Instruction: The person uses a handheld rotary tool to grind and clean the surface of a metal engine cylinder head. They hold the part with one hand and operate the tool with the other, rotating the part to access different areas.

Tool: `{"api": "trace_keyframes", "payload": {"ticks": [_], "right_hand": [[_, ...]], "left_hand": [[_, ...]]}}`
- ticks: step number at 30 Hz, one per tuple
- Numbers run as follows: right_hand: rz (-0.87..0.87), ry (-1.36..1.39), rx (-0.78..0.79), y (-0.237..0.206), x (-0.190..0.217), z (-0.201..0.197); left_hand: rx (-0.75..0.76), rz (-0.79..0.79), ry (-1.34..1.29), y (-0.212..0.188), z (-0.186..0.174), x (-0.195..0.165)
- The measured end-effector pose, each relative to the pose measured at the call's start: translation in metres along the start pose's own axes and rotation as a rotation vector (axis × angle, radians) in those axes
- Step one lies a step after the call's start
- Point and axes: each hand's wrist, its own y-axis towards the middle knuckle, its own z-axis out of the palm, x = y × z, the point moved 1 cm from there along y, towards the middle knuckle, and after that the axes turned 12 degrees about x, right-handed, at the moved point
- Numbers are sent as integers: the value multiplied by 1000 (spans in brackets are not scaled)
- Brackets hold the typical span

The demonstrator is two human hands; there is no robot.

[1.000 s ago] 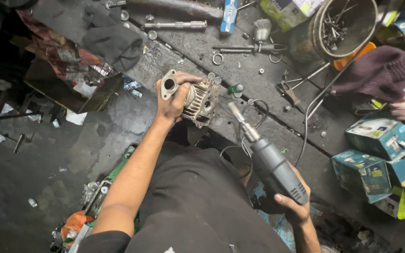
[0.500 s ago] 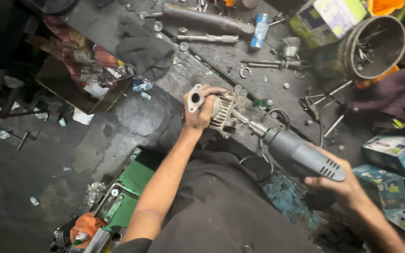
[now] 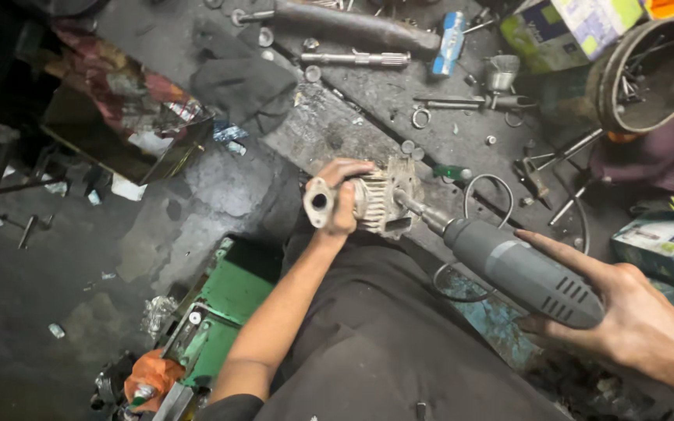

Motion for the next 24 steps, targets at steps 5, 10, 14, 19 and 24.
{"api": "trace_keyframes", "payload": {"ticks": [5, 10, 14, 19, 24], "right_hand": [[165, -129, -12, 4, -8, 2], [142, -437, -22, 10, -14, 21], [87, -575, 24, 11, -27, 51], [43, -304, -127, 9, -51, 88], [-342, 296, -354, 33, -98, 120]], "left_hand": [[146, 25, 287, 17, 22, -32], [179, -6, 314, 30, 28, -37], [163, -19, 315, 29, 30, -34], [147, -24, 301, 27, 33, -35], [151, 29, 203, 21, 35, -23]]}}
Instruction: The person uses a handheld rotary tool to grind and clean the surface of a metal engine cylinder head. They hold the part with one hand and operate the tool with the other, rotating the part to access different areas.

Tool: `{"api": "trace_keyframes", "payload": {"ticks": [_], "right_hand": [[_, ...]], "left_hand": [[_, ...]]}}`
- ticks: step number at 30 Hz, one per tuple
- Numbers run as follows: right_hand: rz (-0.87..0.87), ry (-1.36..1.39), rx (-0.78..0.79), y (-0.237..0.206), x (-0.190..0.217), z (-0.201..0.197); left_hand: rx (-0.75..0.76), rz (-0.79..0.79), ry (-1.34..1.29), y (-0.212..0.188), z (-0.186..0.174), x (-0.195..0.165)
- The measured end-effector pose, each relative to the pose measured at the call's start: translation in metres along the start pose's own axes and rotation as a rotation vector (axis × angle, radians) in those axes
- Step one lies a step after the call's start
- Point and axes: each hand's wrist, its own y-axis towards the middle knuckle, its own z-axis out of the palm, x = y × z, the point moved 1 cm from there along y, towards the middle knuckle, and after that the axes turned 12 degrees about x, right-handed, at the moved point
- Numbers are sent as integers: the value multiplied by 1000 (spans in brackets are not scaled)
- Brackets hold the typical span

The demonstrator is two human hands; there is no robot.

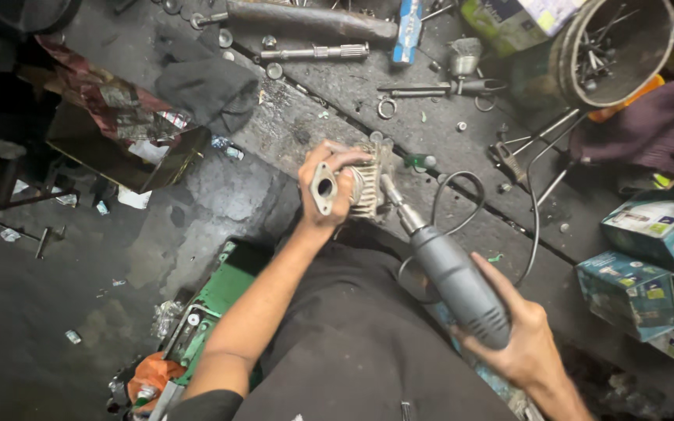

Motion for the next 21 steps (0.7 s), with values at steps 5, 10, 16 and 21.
{"api": "trace_keyframes", "payload": {"ticks": [5, 10, 16, 21], "right_hand": [[-244, 405, -202, -23, -66, 12], [-294, 490, -220, -44, -96, 16], [-301, 474, -160, -34, -83, 10], [-217, 315, -38, -21, -53, -8]], "left_hand": [[-44, -68, -535, -17, 10, 51], [-123, -290, -1258, -21, 42, 95], [-384, -375, -1029, -35, 1, 75], [-110, -533, -994, -33, -64, 64]]}}
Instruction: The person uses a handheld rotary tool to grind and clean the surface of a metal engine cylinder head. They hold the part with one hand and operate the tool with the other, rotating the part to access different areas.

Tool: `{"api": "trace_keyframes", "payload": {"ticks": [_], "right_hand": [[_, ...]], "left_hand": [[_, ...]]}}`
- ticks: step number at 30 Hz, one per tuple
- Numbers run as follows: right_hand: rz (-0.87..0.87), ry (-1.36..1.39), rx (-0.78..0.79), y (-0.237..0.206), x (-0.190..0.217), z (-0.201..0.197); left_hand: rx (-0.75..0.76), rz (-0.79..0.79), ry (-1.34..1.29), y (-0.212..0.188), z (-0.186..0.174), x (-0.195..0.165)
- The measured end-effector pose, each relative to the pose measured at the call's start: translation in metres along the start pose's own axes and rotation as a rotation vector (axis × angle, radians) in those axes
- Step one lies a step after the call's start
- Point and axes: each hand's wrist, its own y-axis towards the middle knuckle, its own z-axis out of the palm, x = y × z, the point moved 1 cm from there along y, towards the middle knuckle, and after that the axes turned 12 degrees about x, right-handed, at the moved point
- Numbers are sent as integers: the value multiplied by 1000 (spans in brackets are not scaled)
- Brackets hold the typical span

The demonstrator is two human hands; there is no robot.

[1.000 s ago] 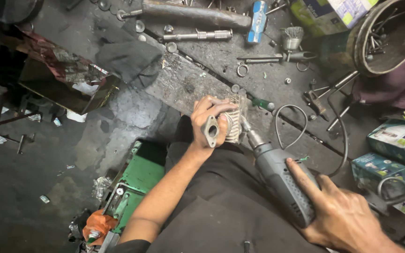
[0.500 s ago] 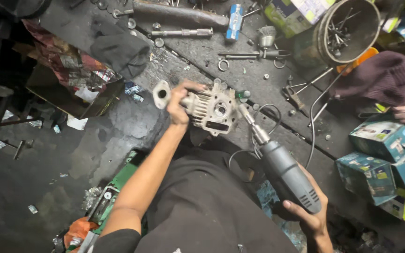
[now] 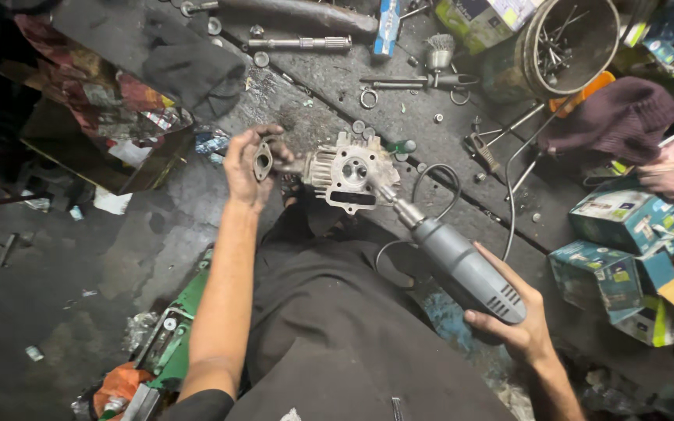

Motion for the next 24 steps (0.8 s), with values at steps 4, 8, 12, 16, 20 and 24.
{"api": "trace_keyframes", "payload": {"ticks": [4, 8, 12, 16, 20, 24], "right_hand": [[58, -215, 135, 32, 40, -7], [63, -430, 257, 63, 97, -13], [286, -685, 415, 111, 161, -8], [621, -1237, 675, 157, 227, 5], [623, -1462, 779, 198, 278, 29], [473, -1484, 820, 228, 316, 58]], "left_hand": [[63, -149, 86, 10, -7, -5], [49, -62, 64, 21, -6, 8], [-9, -47, 23, 23, -13, 9], [-3, -20, 20, 22, -14, 8], [-50, -19, -5, 24, -13, 9], [-71, -6, 44, 23, -15, 8]]}}
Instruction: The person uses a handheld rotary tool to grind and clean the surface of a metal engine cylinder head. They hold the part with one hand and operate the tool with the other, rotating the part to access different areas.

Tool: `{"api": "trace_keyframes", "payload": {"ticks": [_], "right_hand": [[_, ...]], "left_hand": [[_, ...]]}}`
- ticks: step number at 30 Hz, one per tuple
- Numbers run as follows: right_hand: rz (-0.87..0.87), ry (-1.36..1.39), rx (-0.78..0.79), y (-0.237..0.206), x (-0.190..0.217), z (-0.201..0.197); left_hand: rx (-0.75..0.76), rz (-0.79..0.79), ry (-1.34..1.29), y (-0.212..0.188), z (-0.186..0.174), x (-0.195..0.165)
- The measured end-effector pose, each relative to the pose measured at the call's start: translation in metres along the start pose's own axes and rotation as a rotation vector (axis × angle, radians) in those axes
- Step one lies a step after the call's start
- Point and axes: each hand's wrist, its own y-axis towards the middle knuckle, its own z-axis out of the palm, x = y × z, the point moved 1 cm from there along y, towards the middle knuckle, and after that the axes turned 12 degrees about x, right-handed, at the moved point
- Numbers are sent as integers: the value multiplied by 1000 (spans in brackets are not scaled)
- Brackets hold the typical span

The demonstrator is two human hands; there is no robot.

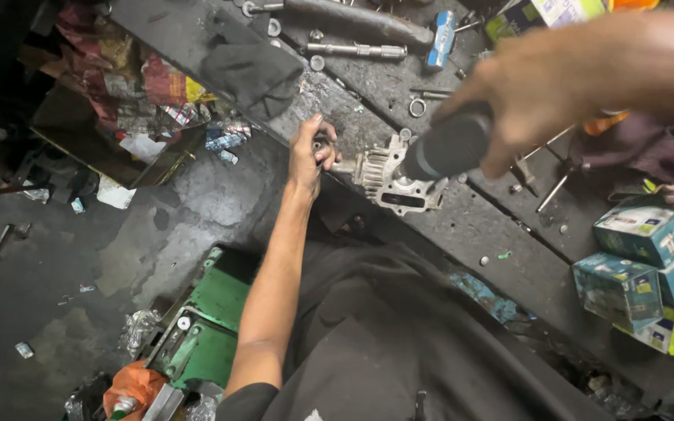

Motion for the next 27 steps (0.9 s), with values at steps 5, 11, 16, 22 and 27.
{"api": "trace_keyframes", "payload": {"ticks": [5, 11, 16, 22, 27], "right_hand": [[76, -204, 23, -12, 38, -41], [88, -302, 18, -35, 50, -36], [26, -345, -7, -42, 51, 21], [152, 98, -13, -39, 36, 137], [-131, 914, -561, 12, -14, 255]], "left_hand": [[-27, -16, 1, -3, 0, -3], [0, -41, 0, 1, 2, -3], [-2, -62, 41, -1, 1, -3], [-5, -46, 84, -6, 2, -3], [-53, -18, 147, -14, -2, 3]]}}
